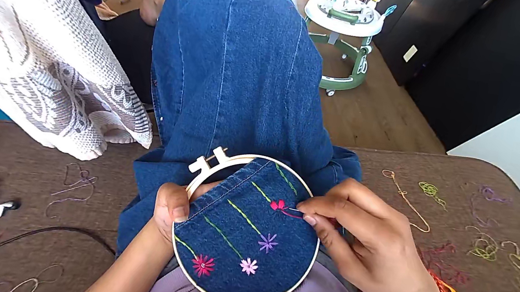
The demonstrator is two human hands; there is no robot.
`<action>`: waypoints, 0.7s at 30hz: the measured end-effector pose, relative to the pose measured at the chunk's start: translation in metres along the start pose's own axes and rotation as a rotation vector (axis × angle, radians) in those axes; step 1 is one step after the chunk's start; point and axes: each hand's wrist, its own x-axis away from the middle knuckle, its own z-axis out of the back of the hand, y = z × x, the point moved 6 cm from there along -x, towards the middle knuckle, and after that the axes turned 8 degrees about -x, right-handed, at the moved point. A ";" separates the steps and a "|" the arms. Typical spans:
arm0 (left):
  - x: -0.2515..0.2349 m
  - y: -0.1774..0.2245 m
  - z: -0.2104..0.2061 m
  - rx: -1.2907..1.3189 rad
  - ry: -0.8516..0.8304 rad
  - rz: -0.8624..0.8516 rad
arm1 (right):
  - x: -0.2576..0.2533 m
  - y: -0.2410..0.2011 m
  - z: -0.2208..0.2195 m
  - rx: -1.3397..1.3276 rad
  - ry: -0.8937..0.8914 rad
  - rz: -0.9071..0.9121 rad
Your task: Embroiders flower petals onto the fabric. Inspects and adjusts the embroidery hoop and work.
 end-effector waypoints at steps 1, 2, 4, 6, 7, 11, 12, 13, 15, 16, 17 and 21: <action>-0.002 0.001 -0.002 0.000 0.000 -0.002 | 0.000 0.000 -0.001 -0.004 -0.001 -0.004; -0.006 0.002 -0.006 -0.008 0.000 -0.007 | 0.000 0.001 -0.001 -0.011 0.001 -0.007; -0.012 0.004 -0.013 -0.029 0.005 -0.019 | 0.000 0.001 -0.001 -0.020 0.002 -0.012; -0.014 0.005 -0.015 -0.025 0.000 -0.021 | -0.001 0.001 -0.002 -0.024 0.000 -0.014; -0.014 0.005 -0.015 -0.016 -0.003 -0.019 | -0.002 0.000 -0.002 -0.024 -0.001 -0.013; -0.013 0.004 -0.015 0.000 -0.004 -0.016 | -0.003 -0.002 -0.002 -0.001 -0.016 -0.028; -0.012 0.004 -0.014 -0.003 -0.005 -0.015 | -0.003 -0.003 -0.002 0.001 -0.018 -0.030; -0.010 0.004 -0.013 -0.005 -0.004 -0.016 | -0.003 -0.003 -0.002 -0.001 -0.020 -0.033; -0.008 0.003 -0.010 0.001 -0.001 -0.014 | -0.003 -0.002 -0.002 -0.015 -0.022 -0.041; -0.008 0.003 -0.010 0.003 -0.005 -0.014 | -0.003 -0.002 -0.002 -0.020 -0.020 -0.044; -0.009 0.004 -0.011 0.004 -0.011 -0.013 | -0.004 -0.002 -0.002 -0.018 -0.018 -0.045; -0.012 0.004 -0.014 0.027 -0.024 -0.001 | -0.005 -0.007 -0.001 0.064 -0.023 0.006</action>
